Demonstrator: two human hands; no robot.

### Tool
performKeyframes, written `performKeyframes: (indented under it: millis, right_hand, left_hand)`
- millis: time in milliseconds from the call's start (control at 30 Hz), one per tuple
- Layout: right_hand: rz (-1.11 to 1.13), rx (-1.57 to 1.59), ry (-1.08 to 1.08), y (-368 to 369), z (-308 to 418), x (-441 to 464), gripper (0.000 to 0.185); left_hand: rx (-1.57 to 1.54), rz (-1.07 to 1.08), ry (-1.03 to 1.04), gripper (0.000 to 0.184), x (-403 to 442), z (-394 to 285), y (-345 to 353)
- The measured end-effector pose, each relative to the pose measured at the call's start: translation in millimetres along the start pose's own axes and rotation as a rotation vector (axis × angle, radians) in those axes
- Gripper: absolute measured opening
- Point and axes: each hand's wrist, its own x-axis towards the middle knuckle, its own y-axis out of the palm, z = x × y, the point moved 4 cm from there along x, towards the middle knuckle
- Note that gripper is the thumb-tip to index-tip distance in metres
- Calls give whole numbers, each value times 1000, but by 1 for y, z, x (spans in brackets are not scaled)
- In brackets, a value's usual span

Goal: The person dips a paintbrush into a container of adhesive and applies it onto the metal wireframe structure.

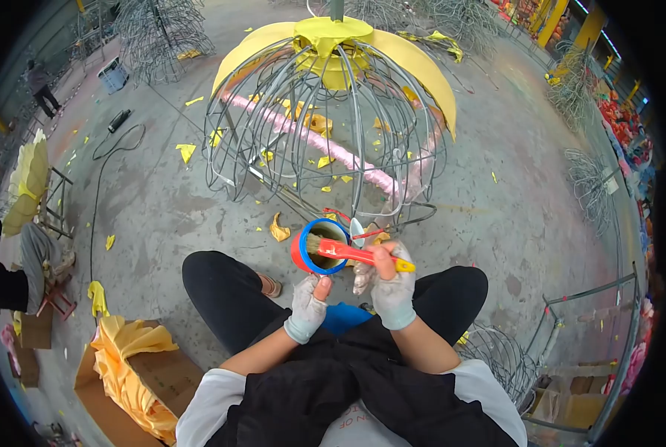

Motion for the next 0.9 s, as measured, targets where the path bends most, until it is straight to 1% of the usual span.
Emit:
performKeyframes:
  millis: [100, 133, 267, 300, 433, 467, 600, 633, 767, 800, 900]
  right_hand:
    - [-14, 264, 11, -15, -6, 4, 14]
    - [-11, 263, 12, -17, -6, 6, 14]
    - [308, -321, -248, -7, 1, 11, 15]
    - [304, -319, -249, -9, 2, 14, 15]
    - [474, -690, -1025, 6, 29, 20, 17]
    - [479, -688, -1024, 7, 28, 18, 17]
    - [148, 102, -218, -17, 1, 17, 17]
    - [145, 101, -221, -19, 0, 17, 17]
    - [-13, 557, 201, -28, -26, 28, 21]
    - [-9, 557, 201, -28, -28, 32, 21]
    - [34, 703, 323, -29, -39, 38, 23]
  left_hand:
    - [-45, -8, -20, 29, 3, 11, -1]
    - [-45, -11, -18, 29, 4, 11, 0]
    - [20, -4, 33, 29, 3, 9, 1]
    - [35, 3, 47, 29, 3, 9, 2]
    - [94, 16, 122, 29, 11, 3, 3]
    - [95, 12, 122, 29, 11, 1, 2]
    - [-101, 15, -45, 28, 10, -4, -1]
    - [-103, 19, -44, 28, 10, -6, 1]
    - [-181, -11, -52, 30, 14, -14, 8]
    - [-180, -14, -49, 30, 15, -14, 8]
    - [-206, -24, -52, 30, 15, -12, 6]
